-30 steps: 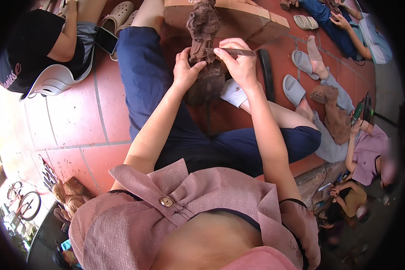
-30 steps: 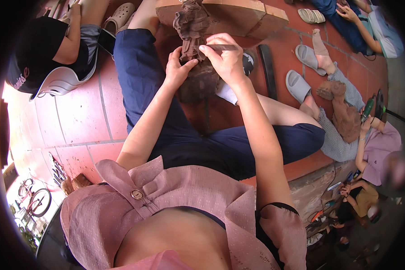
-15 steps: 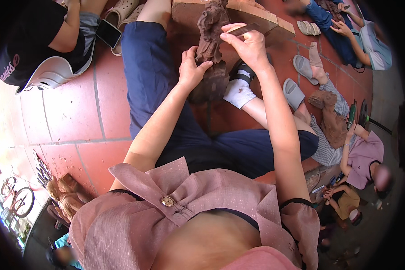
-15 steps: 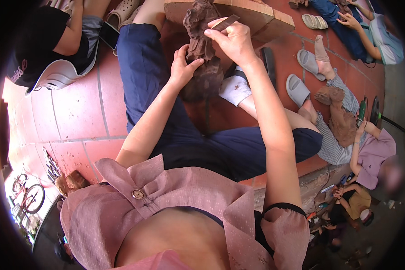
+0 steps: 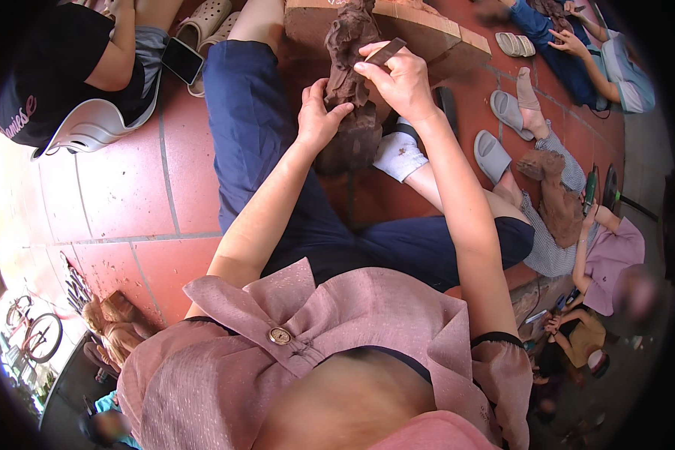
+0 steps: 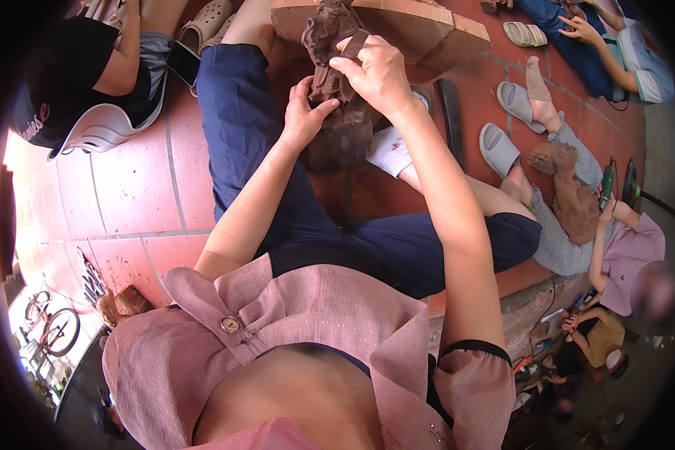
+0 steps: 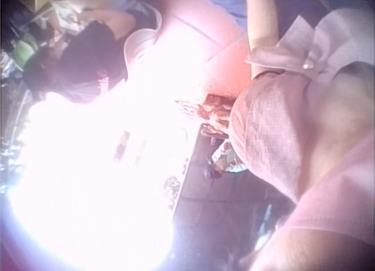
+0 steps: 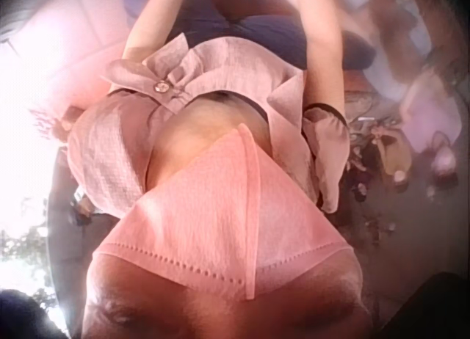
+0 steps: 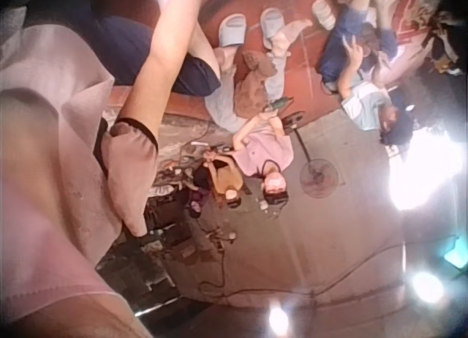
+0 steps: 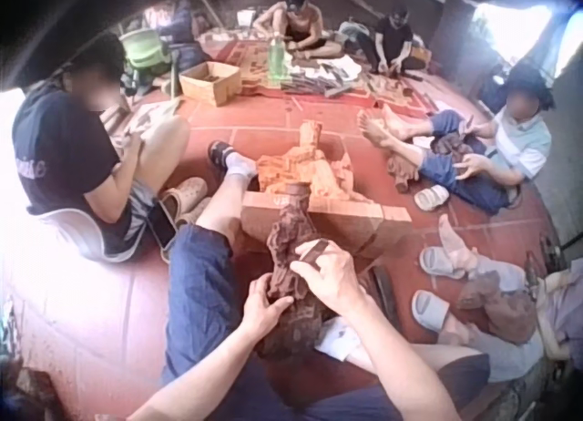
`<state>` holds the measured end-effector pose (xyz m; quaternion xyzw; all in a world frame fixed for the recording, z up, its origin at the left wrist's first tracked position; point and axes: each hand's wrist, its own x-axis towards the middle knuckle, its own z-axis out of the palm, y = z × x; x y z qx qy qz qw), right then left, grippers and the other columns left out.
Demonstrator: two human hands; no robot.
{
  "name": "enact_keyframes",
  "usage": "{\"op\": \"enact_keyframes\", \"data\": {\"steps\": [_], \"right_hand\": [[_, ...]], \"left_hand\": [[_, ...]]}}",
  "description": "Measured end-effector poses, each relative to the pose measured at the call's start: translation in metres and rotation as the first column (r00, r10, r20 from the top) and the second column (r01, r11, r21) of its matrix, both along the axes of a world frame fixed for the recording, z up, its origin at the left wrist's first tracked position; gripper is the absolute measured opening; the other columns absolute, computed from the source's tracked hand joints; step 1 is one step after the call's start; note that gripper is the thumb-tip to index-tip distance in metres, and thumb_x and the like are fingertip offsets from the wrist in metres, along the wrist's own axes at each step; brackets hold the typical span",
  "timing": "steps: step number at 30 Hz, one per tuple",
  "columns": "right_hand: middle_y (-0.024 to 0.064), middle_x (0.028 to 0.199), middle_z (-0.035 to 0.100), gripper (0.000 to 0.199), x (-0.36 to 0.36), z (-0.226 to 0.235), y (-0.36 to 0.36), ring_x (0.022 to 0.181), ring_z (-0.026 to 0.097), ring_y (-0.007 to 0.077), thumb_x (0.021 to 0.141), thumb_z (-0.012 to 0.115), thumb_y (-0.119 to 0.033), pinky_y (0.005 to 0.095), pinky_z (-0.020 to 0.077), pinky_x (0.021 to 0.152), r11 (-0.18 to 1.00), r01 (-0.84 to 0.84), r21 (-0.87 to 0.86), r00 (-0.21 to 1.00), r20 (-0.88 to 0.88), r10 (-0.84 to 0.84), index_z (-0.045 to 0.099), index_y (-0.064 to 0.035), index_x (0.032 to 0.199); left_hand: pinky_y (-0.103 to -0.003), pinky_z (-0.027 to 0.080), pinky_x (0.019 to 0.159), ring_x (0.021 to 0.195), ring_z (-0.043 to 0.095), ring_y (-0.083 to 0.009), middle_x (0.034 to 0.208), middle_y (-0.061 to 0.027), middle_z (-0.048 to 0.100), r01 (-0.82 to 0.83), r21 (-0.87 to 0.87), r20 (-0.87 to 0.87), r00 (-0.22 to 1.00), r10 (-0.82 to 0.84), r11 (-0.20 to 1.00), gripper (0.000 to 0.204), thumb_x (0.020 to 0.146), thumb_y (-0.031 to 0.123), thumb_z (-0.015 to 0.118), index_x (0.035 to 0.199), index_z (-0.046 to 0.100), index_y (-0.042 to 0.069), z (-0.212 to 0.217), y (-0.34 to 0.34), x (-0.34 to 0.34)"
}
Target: The person sits on the floor and uses a small metal tool to carve and shape a brown clay figure mounted on a wooden block. They repeatedly scrape, smooth, and refine the surface of the clay, rotating the piece as needed to access different sides.
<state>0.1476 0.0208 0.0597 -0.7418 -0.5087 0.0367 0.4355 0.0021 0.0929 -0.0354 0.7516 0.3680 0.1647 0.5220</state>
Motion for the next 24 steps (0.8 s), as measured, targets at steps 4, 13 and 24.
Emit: {"op": "enact_keyframes", "data": {"steps": [4, 13, 24], "right_hand": [[0.0071, 0.091, 0.068, 0.015, 0.001, 0.008, -0.001, 0.072, 0.062, 0.0112, 0.077, 0.071, -0.014, 0.0241, 0.0487, 0.065, 0.995, 0.067, -0.073, 0.966, -0.246, -0.083, 0.068, -0.0014, 0.084], [0.009, 0.093, 0.067, 0.016, 0.006, 0.012, 0.003, 0.073, 0.063, 0.0134, 0.075, 0.073, -0.014, 0.0259, 0.049, 0.064, 0.989, 0.057, -0.137, 0.967, -0.239, -0.089, 0.066, 0.0001, 0.078], [0.0096, 0.101, 0.066, 0.018, 0.001, -0.001, -0.004, 0.085, 0.063, 0.0165, 0.076, 0.072, -0.016, 0.0282, 0.0493, 0.071, 0.996, 0.091, -0.025, 0.976, -0.195, -0.094, 0.067, -0.0002, 0.083]], "left_hand": [[-0.037, 0.043, 0.092, 0.107, 0.052, -0.0308, 0.117, -0.0155, 0.047, -0.002, -0.002, -0.004, 1.0, 0.002, 1.0, 0.066, 0.069, 0.023, 0.076, 0.124, 0.045, 0.003, 0.001, 0.001, 0.001], [-0.038, 0.043, 0.092, 0.107, 0.052, -0.0312, 0.117, -0.016, 0.047, -0.003, -0.012, -0.009, 1.0, 0.003, 1.0, 0.067, 0.069, 0.023, 0.076, 0.125, 0.045, 0.003, 0.005, 0.001, 0.001], [-0.038, 0.044, 0.09, 0.105, 0.053, -0.0318, 0.115, -0.016, 0.048, -0.02, 0.007, 0.038, 0.999, 0.02, 1.0, 0.064, 0.068, 0.02, 0.077, 0.122, 0.047, 0.004, -0.001, -0.003, 0.001]]}}
